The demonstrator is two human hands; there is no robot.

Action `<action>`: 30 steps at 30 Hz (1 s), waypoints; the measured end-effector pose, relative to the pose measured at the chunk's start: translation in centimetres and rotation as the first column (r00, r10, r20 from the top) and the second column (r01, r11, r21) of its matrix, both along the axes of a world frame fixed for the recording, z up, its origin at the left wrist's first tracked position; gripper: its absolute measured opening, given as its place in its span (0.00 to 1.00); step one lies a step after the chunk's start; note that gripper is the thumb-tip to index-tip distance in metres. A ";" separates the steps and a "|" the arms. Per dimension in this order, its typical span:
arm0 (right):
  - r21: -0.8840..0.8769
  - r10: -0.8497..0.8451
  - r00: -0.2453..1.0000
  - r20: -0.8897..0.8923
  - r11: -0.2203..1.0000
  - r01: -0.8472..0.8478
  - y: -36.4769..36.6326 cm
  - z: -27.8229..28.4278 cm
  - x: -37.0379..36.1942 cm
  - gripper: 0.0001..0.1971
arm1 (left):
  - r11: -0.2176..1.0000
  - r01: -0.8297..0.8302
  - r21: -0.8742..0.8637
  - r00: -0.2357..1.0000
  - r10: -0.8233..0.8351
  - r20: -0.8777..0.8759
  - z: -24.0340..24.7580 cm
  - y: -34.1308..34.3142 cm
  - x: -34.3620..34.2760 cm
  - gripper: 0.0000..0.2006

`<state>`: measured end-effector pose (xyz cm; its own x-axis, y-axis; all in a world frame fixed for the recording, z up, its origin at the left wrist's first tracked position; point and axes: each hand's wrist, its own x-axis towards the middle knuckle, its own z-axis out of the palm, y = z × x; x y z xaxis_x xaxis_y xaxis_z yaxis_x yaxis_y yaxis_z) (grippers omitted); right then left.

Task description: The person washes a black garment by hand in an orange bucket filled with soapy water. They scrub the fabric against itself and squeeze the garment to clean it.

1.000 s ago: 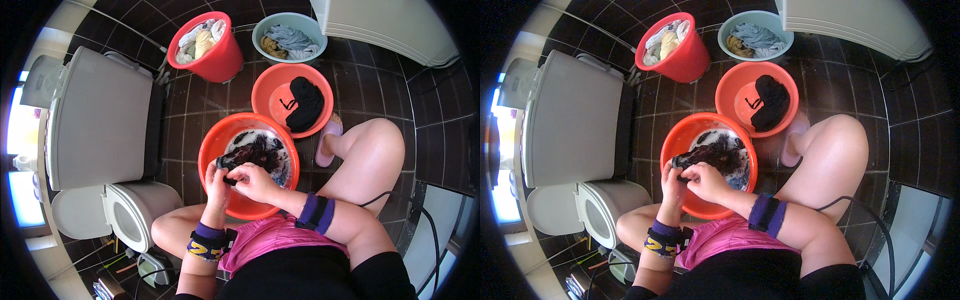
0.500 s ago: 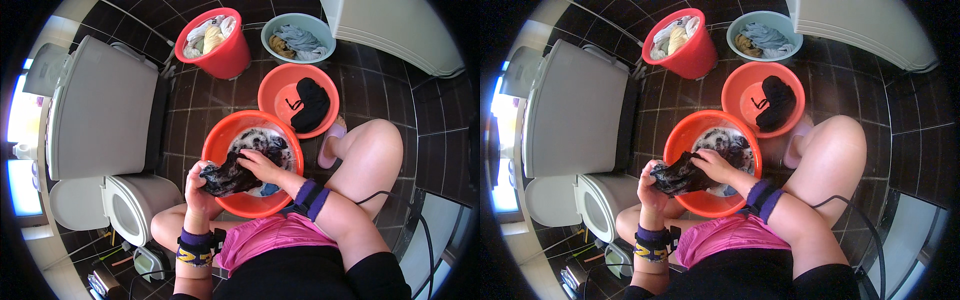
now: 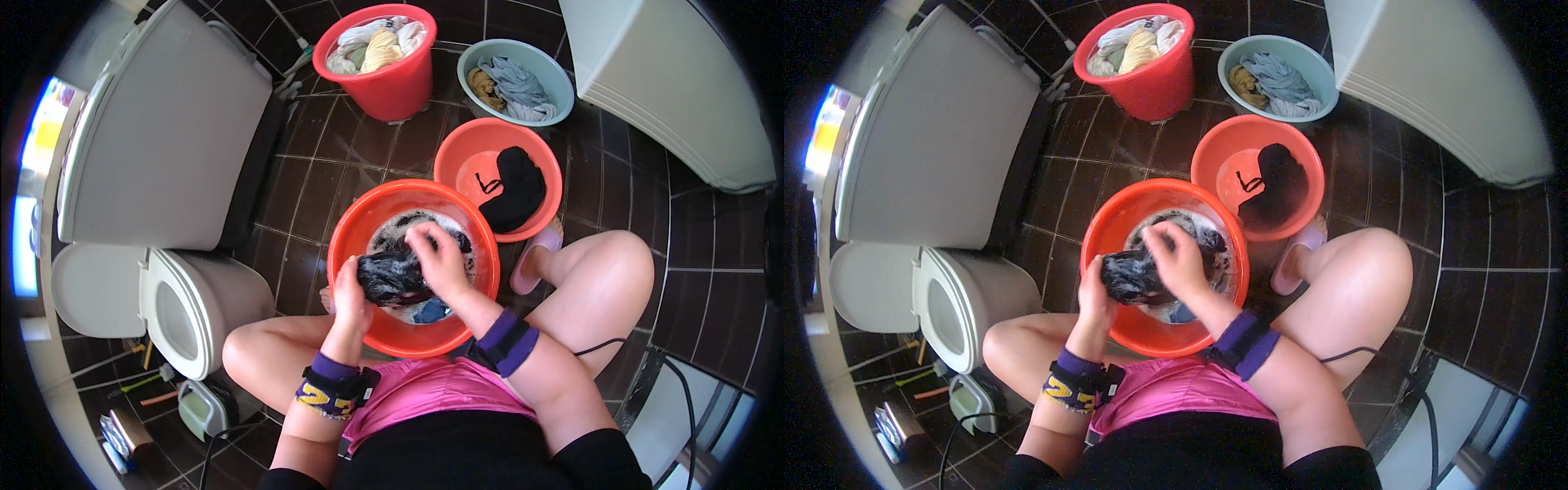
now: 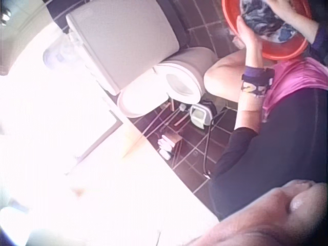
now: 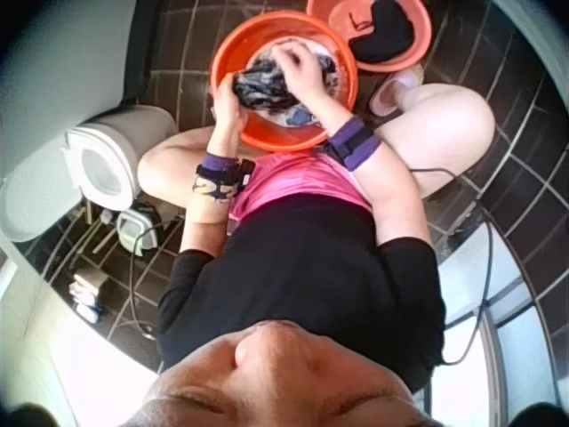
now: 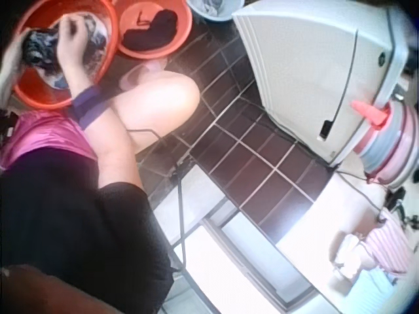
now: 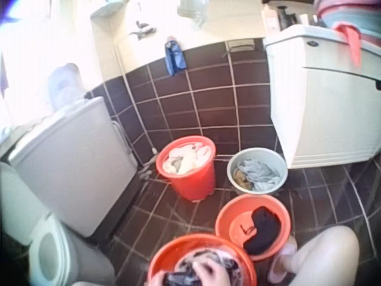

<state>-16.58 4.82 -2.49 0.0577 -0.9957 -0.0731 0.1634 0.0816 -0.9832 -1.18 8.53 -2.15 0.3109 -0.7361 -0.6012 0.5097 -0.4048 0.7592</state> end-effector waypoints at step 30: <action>-0.056 0.017 0.732 -0.681 0.996 -0.075 -1.1 -2.6 3.7 0.17 | 0.990 -0.045 0.135 0.711 0.127 -0.692 -0.6 -0.3 -0.5 0.10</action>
<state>-12.91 3.73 -5.07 0.0670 -0.9971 -0.0370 -0.5524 -0.0062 -0.8336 -1.66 8.19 -2.78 -0.1682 -0.6499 -0.7411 0.9133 -0.3856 0.1308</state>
